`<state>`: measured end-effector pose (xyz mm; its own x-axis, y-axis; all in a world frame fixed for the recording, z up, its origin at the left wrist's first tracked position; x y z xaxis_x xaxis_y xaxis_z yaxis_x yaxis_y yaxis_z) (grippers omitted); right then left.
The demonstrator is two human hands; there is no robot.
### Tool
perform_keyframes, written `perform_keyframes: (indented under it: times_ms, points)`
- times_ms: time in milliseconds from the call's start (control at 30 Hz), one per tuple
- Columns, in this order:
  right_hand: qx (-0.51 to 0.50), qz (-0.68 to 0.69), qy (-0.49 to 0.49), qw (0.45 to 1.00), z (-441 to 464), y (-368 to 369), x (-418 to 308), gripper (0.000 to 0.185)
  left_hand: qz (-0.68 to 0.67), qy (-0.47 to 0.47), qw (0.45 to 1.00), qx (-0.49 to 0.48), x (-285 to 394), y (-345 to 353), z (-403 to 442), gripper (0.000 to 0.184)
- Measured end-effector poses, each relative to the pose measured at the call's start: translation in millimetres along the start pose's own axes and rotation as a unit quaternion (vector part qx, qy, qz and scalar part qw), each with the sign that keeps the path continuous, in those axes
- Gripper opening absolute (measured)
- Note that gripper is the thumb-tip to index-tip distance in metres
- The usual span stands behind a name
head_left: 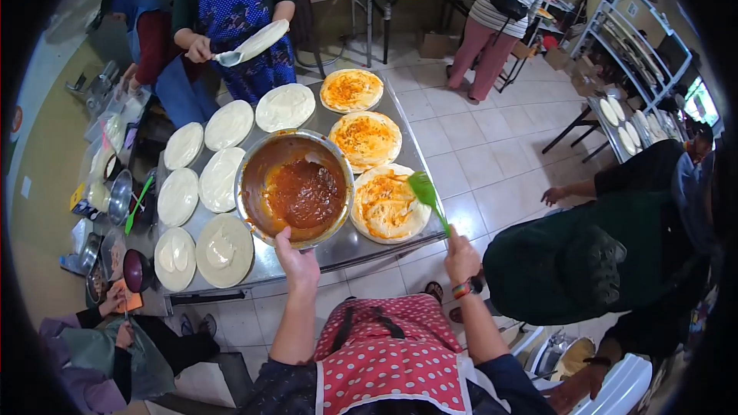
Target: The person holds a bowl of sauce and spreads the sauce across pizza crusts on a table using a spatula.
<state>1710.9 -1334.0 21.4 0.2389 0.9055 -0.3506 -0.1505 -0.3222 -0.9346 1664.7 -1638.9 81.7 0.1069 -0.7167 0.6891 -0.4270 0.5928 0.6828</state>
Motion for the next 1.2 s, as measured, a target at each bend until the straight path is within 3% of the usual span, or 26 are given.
perform_keyframes:
  times_ms: [133, 200, 367, 500, 600, 700, 800, 1000, 1067, 1200]
  points:
    - [-0.074, -0.022, -0.059, 0.995, -19.3, 3.5, -80.4, 0.039, -0.003, -0.021, 0.999, -0.049, 17.4, -3.7, 10.1, 0.045]
    - [-0.110, -0.033, -0.026, 0.993, -1.2, 10.8, -101.4, 0.040, 0.028, -0.053, 0.998, -0.037, 25.2, -8.0, 15.9, 0.044]
    - [-0.091, -0.084, 0.063, 0.990, 42.6, -1.5, -81.5, 0.033, 0.055, -0.048, 0.996, -0.041, 41.1, -14.0, 19.8, 0.040]
    - [-0.053, -0.083, 0.125, 0.987, 13.0, -29.1, -56.0, 0.029, 0.032, -0.062, 0.995, -0.075, 47.3, -20.8, 16.2, 0.040]
    - [-0.022, -0.062, 0.140, 0.988, -7.9, -38.7, -76.1, 0.029, 0.035, -0.052, 0.998, -0.022, 49.3, -18.7, 15.7, 0.037]
    - [-0.098, -0.028, -0.006, 0.995, 4.3, -18.2, -113.9, 0.030, 0.027, -0.042, 0.998, -0.038, 46.3, -19.5, 23.5, 0.039]
    - [-0.111, -0.074, -0.038, 0.990, 36.7, 1.8, -127.9, 0.026, 0.024, -0.034, 0.997, -0.057, 45.9, -21.7, 27.6, 0.037]
    - [-0.076, -0.109, 0.032, 0.991, 72.7, -19.9, -78.6, 0.019, 0.020, -0.035, 0.997, -0.060, 51.0, -18.6, 33.8, 0.043]
    - [-0.077, -0.086, 0.057, 0.992, 55.3, -27.3, -55.1, 0.017, 0.043, -0.060, 0.996, -0.049, 56.0, -20.3, 43.7, 0.043]
    - [-0.089, -0.071, 0.196, 0.974, -15.8, -36.1, -52.2, 0.021, 0.089, -0.092, 0.990, -0.059, 66.5, -14.6, 67.6, 0.038]
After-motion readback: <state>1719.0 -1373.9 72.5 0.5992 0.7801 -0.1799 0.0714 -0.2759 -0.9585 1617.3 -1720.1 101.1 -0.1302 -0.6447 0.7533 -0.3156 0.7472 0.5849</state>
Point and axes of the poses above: each hand's wrist, its own z-axis towards the middle knuckle, its own y-axis out of the palm, x = y × z, the point moved 3 cm from there along z, towards the middle knuckle, and after that the axes turned 4 degrees about -x, right-handed, at the moved point
